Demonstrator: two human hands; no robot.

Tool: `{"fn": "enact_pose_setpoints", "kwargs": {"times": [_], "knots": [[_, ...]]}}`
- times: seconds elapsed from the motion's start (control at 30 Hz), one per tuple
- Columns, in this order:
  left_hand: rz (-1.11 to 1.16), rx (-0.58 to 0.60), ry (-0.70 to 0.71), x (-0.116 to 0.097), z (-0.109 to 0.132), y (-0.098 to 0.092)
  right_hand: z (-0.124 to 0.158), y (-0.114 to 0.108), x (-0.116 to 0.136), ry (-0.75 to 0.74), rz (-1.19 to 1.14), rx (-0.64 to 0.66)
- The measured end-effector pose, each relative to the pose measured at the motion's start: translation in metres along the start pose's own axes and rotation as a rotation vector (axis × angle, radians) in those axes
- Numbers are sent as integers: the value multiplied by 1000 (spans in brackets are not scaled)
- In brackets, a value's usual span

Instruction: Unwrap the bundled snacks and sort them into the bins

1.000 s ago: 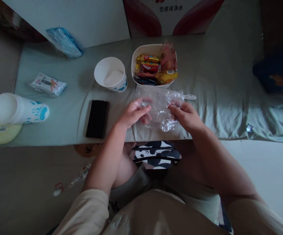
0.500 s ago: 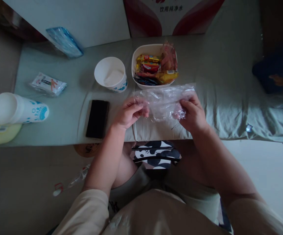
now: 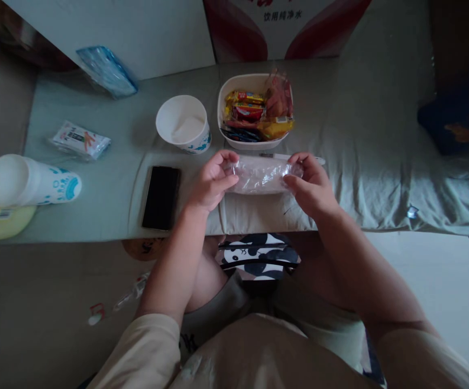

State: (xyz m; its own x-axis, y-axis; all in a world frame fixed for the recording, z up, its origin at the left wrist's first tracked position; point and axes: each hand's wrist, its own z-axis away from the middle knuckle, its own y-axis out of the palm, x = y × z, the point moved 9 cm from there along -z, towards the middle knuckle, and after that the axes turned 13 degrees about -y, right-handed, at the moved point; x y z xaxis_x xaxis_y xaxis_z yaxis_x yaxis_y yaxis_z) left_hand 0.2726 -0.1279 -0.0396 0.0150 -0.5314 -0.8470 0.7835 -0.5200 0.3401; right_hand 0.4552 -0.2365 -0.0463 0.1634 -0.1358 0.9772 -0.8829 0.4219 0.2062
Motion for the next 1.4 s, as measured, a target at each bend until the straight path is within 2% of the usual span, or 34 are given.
{"fn": "enact_pose_setpoints", "kwargs": {"times": [0.13,0.2,0.3,0.37,0.4,0.43,0.5,0.57,0.67,0.73,0.77,0.83,0.9,0.97,1.07,1.13,1.2,1.3,1.4], "knots": [[-77,-56,53,4,-5,-6,-1,-2,-14,77,-3,-30],[-161,-97,136,3,-8,-10,-2,-8,-15,67,35,-78],[-290,-213,267,-3,-8,-17,-3,-21,-1,-48,132,-172],[-302,-218,230,-1,-7,-16,0,-25,16,-163,274,-206],[-270,-165,157,4,-8,-12,1,-24,26,-241,367,-201],[-216,-83,65,11,-9,-5,4,-20,37,-337,464,-171],[-87,86,-117,24,-6,12,10,1,52,-540,643,-22],[-7,144,-196,29,-3,21,20,28,54,-691,784,181],[-32,31,-168,28,-6,14,30,54,44,-774,867,417],[-83,-68,-130,27,-10,3,33,59,41,-786,782,498],[-101,-100,-114,27,-11,-1,32,58,41,-770,709,503],[-114,-122,-94,27,-12,-5,22,43,38,-657,564,387],[-120,-99,-78,25,-11,-3,10,22,26,-456,414,197],[-150,-30,-61,23,-7,6,5,11,7,-240,247,91],[-245,66,-29,20,-3,18,10,28,-16,24,60,228],[-309,70,-1,20,-4,19,15,38,-22,133,37,305],[-378,50,39,20,-6,18,17,39,-22,176,32,289],[-488,34,115,19,-7,18,18,37,-19,155,36,264],[-575,11,192,17,-5,21,14,29,-16,60,246,237]]}}
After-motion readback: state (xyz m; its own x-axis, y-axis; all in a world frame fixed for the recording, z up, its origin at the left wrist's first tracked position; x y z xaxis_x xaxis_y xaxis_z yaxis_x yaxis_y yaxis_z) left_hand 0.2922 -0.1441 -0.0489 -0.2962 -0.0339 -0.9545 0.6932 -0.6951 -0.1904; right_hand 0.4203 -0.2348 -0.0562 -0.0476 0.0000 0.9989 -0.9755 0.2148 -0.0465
